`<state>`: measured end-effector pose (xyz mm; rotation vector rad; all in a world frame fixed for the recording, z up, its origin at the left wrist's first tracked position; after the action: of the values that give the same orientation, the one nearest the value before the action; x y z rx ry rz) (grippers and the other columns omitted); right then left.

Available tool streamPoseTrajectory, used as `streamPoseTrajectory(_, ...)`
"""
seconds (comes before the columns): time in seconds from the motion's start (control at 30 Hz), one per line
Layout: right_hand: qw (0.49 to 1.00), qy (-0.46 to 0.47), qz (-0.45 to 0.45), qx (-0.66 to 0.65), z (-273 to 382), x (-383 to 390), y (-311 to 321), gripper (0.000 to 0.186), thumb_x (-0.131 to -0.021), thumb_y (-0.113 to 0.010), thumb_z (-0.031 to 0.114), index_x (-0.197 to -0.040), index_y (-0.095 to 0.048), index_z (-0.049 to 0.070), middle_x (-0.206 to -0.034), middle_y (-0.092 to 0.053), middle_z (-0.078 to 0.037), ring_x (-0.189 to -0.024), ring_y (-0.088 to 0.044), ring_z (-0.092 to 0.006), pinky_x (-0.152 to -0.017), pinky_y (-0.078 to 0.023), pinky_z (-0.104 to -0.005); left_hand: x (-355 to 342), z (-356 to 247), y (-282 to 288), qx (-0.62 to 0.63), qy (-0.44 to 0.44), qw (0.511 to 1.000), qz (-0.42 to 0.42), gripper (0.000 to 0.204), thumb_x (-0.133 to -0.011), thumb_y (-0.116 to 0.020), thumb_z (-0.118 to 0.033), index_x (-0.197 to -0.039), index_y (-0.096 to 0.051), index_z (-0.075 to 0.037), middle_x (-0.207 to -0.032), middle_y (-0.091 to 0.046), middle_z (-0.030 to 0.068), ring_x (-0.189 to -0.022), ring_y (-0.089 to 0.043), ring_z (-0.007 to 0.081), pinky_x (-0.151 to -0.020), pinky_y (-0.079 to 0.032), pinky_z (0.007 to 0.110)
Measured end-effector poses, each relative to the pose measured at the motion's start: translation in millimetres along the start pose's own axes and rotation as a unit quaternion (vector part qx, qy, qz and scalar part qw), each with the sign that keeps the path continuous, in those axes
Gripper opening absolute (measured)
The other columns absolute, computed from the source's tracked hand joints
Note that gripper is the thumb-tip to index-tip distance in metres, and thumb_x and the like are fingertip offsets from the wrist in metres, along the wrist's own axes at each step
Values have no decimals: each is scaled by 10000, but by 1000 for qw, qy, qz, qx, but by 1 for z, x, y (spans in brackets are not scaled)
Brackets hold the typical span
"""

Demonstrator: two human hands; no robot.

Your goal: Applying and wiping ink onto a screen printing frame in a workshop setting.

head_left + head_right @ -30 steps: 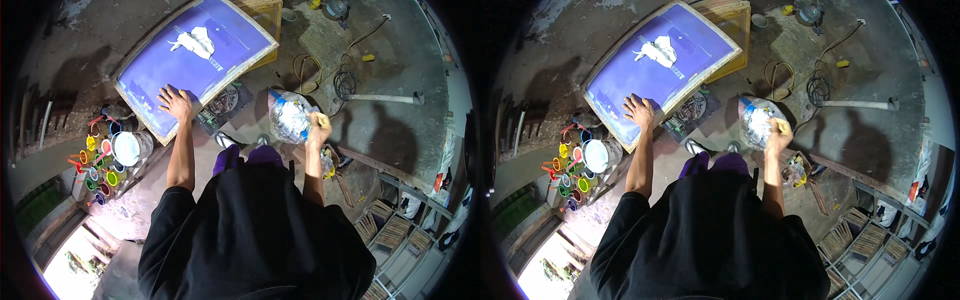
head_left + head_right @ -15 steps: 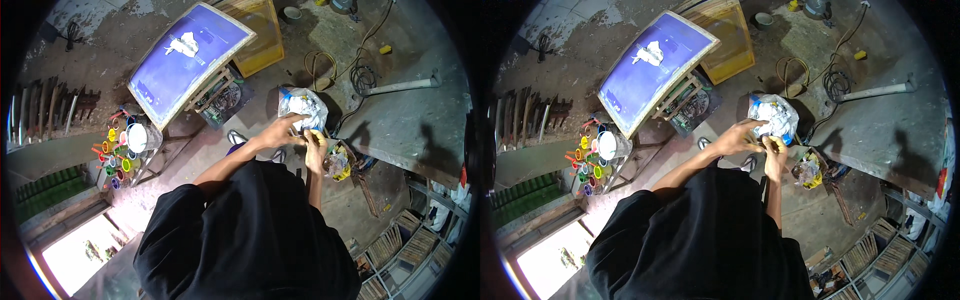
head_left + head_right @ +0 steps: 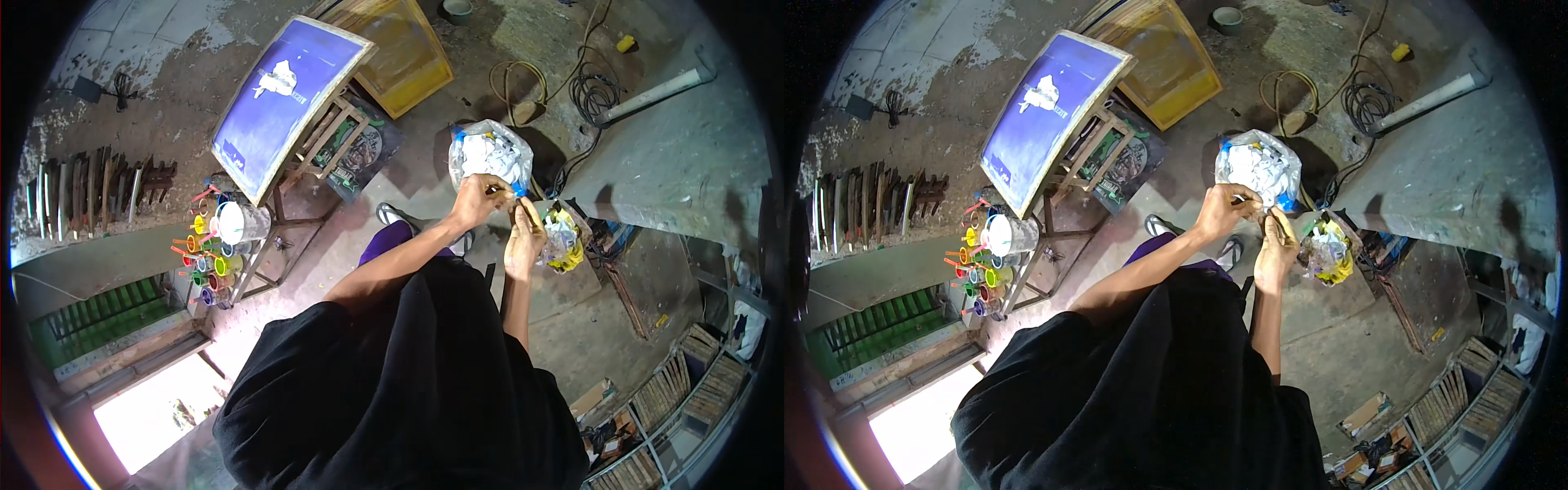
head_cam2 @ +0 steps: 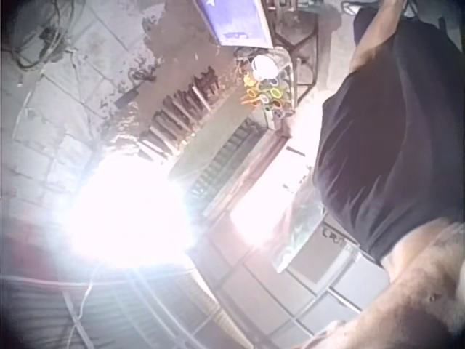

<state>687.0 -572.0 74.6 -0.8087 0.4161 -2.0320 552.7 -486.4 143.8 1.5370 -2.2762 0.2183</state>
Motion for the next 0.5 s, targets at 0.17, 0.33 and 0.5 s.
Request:
streamPoseTrajectory(0.17,960,155,-38,231,35,30,-12,415,-938,-697,-46,-1350,-653,-21,-1220,-694,-108,-1076,-651,-185,-953,-532,-337,-16,21,-53,231,12,971,-55,114,-919,-762,-55,-948,-752,55,-860,-759,73,-718,-675,125,-673,-561,319)
streamPoseTrajectory(0.33,785,402,-84,464,56,26,17,319,-872,-730,-76,-1178,-753,10,-1249,-684,-144,-1082,-656,-237,-905,-536,-337,-20,50,-84,225,56,971,61,192,-908,-747,0,-1092,-732,54,-994,-750,95,-872,-705,182,-809,-576,344)
streamPoseTrajectory(0.5,874,307,-169,338,49,18,67,210,-858,-749,-67,-1052,-771,9,-993,-739,-86,-876,-690,-194,-791,-547,-307,-17,86,-118,199,106,967,117,216,-977,-696,-59,-1152,-715,67,-1064,-739,99,-878,-704,189,-826,-574,319)
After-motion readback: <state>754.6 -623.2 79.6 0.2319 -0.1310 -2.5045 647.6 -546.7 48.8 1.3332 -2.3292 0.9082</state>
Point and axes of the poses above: each hand's wrist, its own x-axis away from the middle knuckle, its own y-axis out of the back of the hand, z = x × y, the point moved 4 cm from there along -x, towards the middle knuckle
